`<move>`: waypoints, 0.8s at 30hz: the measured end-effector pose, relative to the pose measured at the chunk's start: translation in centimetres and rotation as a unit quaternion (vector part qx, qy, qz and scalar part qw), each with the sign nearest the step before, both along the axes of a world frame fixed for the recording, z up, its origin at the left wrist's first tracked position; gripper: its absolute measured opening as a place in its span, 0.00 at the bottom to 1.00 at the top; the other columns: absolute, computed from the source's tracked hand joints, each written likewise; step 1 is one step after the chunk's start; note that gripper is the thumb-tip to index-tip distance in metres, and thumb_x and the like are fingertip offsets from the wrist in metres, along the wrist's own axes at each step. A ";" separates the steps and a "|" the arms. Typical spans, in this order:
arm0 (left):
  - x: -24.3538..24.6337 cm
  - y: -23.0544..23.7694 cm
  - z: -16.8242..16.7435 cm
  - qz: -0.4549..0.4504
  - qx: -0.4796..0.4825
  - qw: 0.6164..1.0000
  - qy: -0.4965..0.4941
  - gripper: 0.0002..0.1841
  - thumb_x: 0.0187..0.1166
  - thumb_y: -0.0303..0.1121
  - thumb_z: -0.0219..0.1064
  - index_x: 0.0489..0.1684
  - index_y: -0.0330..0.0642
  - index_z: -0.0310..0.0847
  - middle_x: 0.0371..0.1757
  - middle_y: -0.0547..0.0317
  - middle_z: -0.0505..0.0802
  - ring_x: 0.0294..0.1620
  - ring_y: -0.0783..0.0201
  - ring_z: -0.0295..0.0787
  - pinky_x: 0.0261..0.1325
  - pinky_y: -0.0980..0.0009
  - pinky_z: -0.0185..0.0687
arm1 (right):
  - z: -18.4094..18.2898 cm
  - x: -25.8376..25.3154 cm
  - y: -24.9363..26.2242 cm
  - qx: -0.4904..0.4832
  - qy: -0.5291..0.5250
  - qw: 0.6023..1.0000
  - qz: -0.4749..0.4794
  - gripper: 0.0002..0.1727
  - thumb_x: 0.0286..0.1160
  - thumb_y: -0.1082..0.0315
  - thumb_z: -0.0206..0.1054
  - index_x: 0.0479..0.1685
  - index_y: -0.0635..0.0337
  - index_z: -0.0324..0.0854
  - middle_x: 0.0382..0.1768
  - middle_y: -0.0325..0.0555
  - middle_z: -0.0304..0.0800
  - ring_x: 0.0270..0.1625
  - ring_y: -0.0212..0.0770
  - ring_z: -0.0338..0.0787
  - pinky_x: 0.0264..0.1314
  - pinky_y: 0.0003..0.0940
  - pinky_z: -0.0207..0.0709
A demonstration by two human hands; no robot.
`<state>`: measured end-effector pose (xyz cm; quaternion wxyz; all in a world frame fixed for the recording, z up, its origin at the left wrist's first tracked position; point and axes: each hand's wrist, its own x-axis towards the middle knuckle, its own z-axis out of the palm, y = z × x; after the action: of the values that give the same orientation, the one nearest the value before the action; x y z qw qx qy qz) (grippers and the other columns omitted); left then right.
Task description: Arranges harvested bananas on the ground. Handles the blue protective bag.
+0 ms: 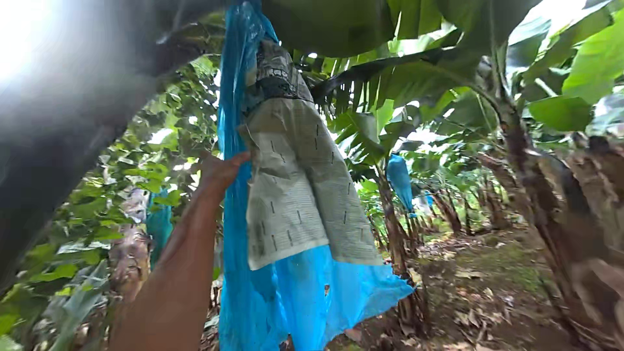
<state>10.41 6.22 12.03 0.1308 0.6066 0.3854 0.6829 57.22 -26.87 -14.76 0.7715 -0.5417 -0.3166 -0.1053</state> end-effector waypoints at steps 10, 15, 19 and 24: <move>-0.5 -1.2 -0.8 0.155 0.084 0.977 0.119 0.30 0.91 0.57 0.53 0.58 0.34 0.83 0.49 0.30 0.90 0.55 0.31 0.87 0.58 0.26 0.75 | 26.4 -6.3 14.2 -0.028 -0.332 0.939 0.083 0.18 0.89 0.58 0.57 0.70 0.53 0.78 0.46 0.54 0.89 0.37 0.51 0.93 0.38 0.58 0.89; 0.1 -3.9 -1.6 0.175 0.091 0.955 0.223 0.23 0.95 0.45 0.50 0.55 0.33 0.84 0.47 0.31 0.90 0.53 0.31 0.88 0.57 0.27 0.77 | 35.8 -14.3 17.2 -0.006 -0.413 0.911 0.011 0.20 0.91 0.60 0.53 0.76 0.49 0.77 0.55 0.55 0.89 0.46 0.52 0.93 0.46 0.59 0.87; 1.2 -6.0 -3.1 0.174 0.107 0.945 0.254 0.22 0.95 0.42 0.49 0.54 0.32 0.83 0.44 0.32 0.90 0.50 0.33 0.90 0.54 0.32 0.82 | 40.6 -21.2 19.8 0.050 -0.432 0.900 -0.037 0.26 0.88 0.65 0.53 0.84 0.51 0.72 0.70 0.55 0.87 0.72 0.54 0.86 0.76 0.57 0.76; -1.3 -7.0 -4.9 0.166 0.137 0.933 0.287 0.19 0.95 0.41 0.49 0.52 0.37 0.83 0.40 0.37 0.90 0.44 0.36 0.90 0.45 0.35 0.84 | 43.1 -27.2 22.1 0.059 -0.395 0.917 -0.016 0.27 0.87 0.65 0.55 0.85 0.50 0.71 0.71 0.55 0.86 0.72 0.56 0.86 0.74 0.61 0.76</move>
<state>9.10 -0.75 7.15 -0.1850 0.7165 0.4041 0.5377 30.03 -4.80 28.37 0.6125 -0.4142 -0.5801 -0.3418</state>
